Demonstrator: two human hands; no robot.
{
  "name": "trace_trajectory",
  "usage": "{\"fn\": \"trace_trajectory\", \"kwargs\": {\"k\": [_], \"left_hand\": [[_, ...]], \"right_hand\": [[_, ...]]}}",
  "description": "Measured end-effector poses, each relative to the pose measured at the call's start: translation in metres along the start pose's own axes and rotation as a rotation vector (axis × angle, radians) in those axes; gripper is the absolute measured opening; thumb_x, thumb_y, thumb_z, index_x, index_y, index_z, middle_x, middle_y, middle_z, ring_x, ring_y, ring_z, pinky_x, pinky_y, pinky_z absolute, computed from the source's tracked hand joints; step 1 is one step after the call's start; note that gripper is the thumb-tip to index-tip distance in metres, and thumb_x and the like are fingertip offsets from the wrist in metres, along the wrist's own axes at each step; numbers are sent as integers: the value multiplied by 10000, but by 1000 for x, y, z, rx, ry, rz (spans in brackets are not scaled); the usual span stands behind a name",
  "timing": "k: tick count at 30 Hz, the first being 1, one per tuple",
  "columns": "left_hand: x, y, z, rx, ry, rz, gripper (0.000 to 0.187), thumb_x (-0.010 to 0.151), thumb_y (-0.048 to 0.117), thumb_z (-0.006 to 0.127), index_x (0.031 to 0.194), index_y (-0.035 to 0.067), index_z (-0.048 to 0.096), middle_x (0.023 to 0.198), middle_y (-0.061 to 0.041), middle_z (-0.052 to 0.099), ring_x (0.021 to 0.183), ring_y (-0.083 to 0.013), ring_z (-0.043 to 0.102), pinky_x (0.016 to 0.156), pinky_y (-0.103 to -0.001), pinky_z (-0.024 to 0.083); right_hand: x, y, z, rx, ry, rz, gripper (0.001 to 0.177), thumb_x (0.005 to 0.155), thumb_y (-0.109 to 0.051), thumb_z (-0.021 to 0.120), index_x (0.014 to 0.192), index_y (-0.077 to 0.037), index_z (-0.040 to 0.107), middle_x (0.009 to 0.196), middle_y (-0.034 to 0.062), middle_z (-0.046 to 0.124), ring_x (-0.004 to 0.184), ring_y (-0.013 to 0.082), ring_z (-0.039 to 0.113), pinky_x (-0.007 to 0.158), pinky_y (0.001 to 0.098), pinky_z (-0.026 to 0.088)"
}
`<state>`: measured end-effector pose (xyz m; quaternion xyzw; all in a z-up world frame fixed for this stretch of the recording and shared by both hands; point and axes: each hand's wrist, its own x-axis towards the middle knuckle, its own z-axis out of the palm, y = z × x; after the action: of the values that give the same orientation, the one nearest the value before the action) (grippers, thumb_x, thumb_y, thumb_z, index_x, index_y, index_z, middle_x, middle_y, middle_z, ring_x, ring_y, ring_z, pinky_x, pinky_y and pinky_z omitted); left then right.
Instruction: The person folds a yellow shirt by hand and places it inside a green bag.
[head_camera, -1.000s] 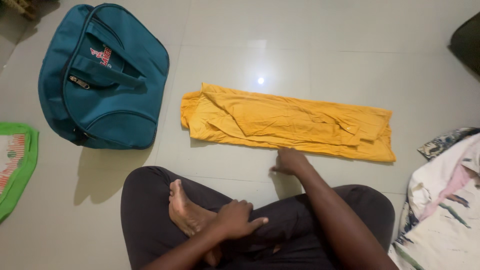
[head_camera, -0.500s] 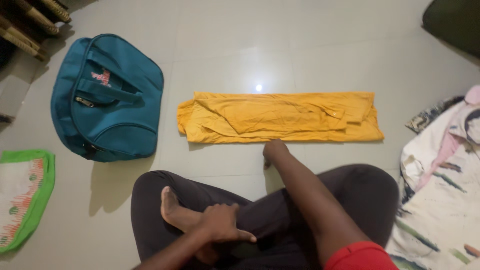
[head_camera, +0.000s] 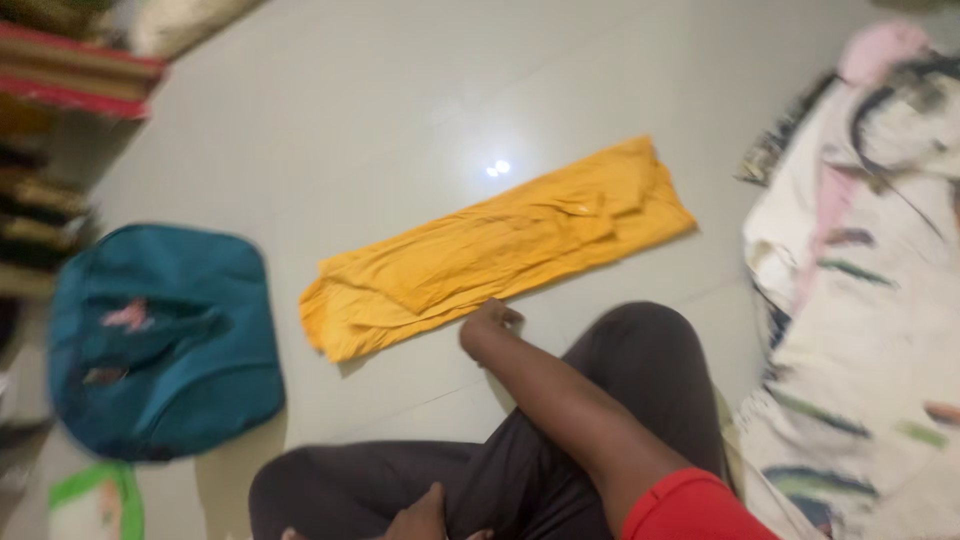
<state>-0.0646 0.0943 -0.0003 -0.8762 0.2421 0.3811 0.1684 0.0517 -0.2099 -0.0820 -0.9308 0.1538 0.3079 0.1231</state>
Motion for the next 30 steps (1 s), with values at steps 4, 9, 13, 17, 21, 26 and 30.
{"fn": "trace_trajectory", "kwargs": {"k": [4, 9, 13, 17, 21, 26, 30], "left_hand": [[31, 6, 6, -43, -131, 24, 1304, 610, 829, 794, 1524, 30, 319, 1374, -219, 608, 1305, -368, 604, 1162, -436, 445], [34, 19, -28, 70, -220, 114, 1232, 651, 855, 724, 1529, 76, 350, 1329, -202, 644, 1260, -333, 644, 1127, -439, 476], [25, 24, -69, 131, -221, 342, 1198, 802, 891, 671, 1499, -29, 351, 1262, -242, 641, 1248, -359, 609, 1097, -537, 411], [24, 31, -107, 286, -146, 468, 868, 765, 796, 675, 1139, 14, 706, 1104, -207, 706, 1094, -364, 681, 973, -465, 531], [96, 22, -149, -44, 212, 588, 515, 883, 486, 674, 1291, 173, 636, 1064, -156, 717, 973, -382, 686, 844, -531, 526], [197, 12, -186, -383, 869, 555, 404, 963, 354, 642, 1276, 99, 627, 1273, -131, 669, 1226, -328, 607, 1048, -482, 462], [226, 8, -183, -298, 1001, 368, 652, 936, 453, 620, 1501, 165, 466, 1594, -130, 359, 1502, -353, 268, 1181, -598, 215]], "right_hand": [[10, -2, 6, -63, -59, 24, 649, 761, -635, 791, 1149, -115, 781, 1187, 110, 746, 1081, 322, 712, 890, 456, 572], [4, 8, 13, -53, -110, 15, 644, 797, -648, 759, 1151, -110, 771, 1193, 114, 733, 1089, 330, 702, 893, 471, 569], [-9, 21, 0, -8, -133, -98, 643, 826, -658, 733, 1153, -106, 763, 1197, 116, 723, 1096, 337, 694, 895, 484, 567], [-43, 55, -38, 233, -44, -207, 630, 909, -639, 608, 1040, -42, 759, 1073, 167, 775, 1040, 350, 714, 911, 490, 535], [-76, 114, -74, 305, 246, -95, 486, 937, -552, 590, 1017, -82, 682, 1040, 169, 727, 981, 393, 678, 838, 524, 521], [-57, 133, -94, 383, 502, 116, 354, 989, -422, 580, 1018, -79, 663, 1045, 152, 716, 987, 373, 671, 838, 504, 524], [-6, 138, -72, 388, 922, -7, 347, 1016, -370, 590, 1225, -94, 614, 1242, 160, 621, 1170, 382, 587, 963, 482, 497]]}}
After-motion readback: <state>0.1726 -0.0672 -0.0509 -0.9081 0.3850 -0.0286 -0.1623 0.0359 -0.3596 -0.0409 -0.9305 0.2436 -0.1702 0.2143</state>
